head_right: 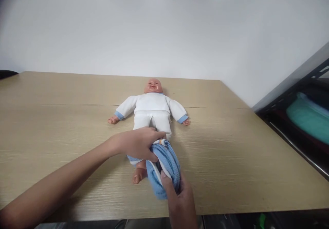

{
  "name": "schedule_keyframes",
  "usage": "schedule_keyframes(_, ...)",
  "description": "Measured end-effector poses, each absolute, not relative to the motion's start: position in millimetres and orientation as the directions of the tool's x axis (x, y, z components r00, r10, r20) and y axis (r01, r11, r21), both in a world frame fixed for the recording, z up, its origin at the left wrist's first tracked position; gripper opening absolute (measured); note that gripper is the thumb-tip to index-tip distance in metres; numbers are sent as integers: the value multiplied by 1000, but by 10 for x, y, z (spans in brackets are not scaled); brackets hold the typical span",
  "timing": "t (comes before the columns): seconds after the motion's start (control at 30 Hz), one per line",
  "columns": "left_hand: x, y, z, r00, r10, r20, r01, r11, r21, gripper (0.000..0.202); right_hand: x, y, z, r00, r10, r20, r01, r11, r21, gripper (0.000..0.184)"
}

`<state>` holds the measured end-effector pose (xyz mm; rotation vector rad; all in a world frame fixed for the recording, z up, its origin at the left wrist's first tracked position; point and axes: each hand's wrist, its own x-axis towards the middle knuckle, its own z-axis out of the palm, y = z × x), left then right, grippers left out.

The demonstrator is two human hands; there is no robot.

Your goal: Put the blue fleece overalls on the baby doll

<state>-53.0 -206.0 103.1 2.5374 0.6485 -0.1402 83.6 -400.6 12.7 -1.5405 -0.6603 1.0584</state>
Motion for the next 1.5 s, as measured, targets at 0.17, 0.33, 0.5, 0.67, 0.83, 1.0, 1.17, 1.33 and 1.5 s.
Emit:
schedule_keyframes(0.17,-534,-2157,988,881,458,-119,466,-794,391,56,1051,-4017,-107,493,868,-61,217,-191,-957,45)
schedule_keyframes(0.33,-538,-2211,1054,877,438,-198,480,-773,415,70,1182,-4032,-226,441,896,-47,229,-163,-960,50)
schedule_keyframes(0.5,-564,-2162,1069,868,419,-267,488,-620,614,68,1123,-4002,-237,405,885,-230,-87,-213,-973,46)
schedule_keyframes(0.67,-619,-2117,1012,887,415,-201,400,-477,783,62,1112,-3915,-308,414,875,-251,-244,-159,-957,42)
schedule_keyframes(0.83,-676,-2154,989,867,481,-131,336,-368,867,57,1107,-3795,-247,426,880,-208,-186,-140,-972,35)
schedule_keyframes(1.0,-719,-2240,940,795,599,-92,334,-307,891,58,1157,-3669,-47,386,918,-88,-84,-60,-995,47)
schedule_keyframes(1.17,-789,-2264,874,791,611,11,254,-344,904,47,1399,-3457,143,275,956,104,59,91,-994,47)
schedule_keyframes(1.33,-874,-2192,841,793,604,76,254,-442,860,29,1802,-3201,282,-94,994,55,275,79,-958,21)
schedule_keyframes(1.5,-993,-2178,844,826,549,125,315,-634,707,42,2082,-2956,442,-206,979,15,455,109,-884,44)
